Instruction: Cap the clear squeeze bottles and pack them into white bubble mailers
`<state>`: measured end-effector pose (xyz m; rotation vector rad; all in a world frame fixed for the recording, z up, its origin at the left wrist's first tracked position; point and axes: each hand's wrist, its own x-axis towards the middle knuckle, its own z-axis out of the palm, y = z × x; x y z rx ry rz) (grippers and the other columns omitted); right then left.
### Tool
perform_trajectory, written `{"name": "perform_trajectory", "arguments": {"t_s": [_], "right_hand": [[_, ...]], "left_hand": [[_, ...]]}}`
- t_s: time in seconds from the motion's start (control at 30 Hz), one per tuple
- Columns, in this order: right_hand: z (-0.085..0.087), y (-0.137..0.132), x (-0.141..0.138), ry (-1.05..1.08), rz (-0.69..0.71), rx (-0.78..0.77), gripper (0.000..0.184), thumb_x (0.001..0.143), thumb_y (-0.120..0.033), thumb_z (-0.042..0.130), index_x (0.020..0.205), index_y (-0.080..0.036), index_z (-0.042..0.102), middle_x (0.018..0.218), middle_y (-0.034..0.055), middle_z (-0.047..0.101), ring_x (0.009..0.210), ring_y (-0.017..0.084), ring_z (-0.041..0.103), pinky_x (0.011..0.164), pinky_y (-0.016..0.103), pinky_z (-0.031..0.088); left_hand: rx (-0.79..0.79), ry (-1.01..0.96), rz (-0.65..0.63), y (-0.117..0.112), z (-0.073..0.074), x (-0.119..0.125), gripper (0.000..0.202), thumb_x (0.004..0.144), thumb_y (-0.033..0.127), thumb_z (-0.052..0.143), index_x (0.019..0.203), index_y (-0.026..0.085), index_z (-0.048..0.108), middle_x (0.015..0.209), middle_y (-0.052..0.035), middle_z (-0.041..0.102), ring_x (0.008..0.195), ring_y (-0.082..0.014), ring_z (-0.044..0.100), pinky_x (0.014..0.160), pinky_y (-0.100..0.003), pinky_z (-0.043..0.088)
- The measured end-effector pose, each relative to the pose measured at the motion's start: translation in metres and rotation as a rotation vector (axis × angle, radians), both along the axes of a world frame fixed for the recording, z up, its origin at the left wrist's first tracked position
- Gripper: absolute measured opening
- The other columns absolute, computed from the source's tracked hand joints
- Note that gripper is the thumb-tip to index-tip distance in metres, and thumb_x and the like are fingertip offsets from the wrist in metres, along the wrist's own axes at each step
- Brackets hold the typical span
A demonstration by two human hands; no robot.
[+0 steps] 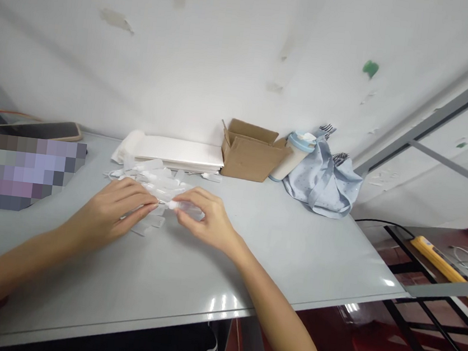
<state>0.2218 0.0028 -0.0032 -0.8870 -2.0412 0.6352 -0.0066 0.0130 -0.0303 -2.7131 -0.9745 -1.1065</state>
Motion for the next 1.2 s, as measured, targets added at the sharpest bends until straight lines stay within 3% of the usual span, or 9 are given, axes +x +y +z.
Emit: {"name": "perform_trajectory", "arguments": {"t_s": [0.57,0.93,1.2], "right_hand": [[-0.006,-0.001,-0.003,-0.013,0.043,-0.008,0.016,0.086,-0.018,0.058,0.098,-0.021,0.067,0.092,0.0037,0.065,0.08,0.015,0.062,0.075,0.03,0.054],[-0.01,-0.002,-0.005,-0.08,0.113,0.018,0.015,0.081,-0.014,0.056,0.091,-0.02,0.066,0.089,0.0027,0.061,0.077,0.013,0.058,0.072,0.028,0.053],[-0.015,-0.002,-0.007,-0.103,0.122,0.044,0.015,0.079,-0.011,0.055,0.089,-0.019,0.063,0.09,0.003,0.063,0.079,0.014,0.059,0.072,0.027,0.052]], "left_hand": [[-0.009,-0.033,-0.061,-0.007,0.0,0.006,0.017,0.096,0.014,0.047,0.09,0.018,0.062,0.077,-0.0036,0.065,0.076,-0.0193,0.053,0.071,-0.034,0.043],[0.338,0.268,-0.064,-0.016,0.004,0.01,0.025,0.089,0.002,0.047,0.074,0.014,0.062,0.069,-0.0061,0.06,0.071,-0.0211,0.05,0.063,-0.035,0.04],[0.416,0.35,-0.051,-0.018,0.003,0.011,0.025,0.087,-0.001,0.047,0.073,0.011,0.065,0.066,-0.0066,0.057,0.069,-0.0217,0.049,0.064,-0.036,0.041]]}}
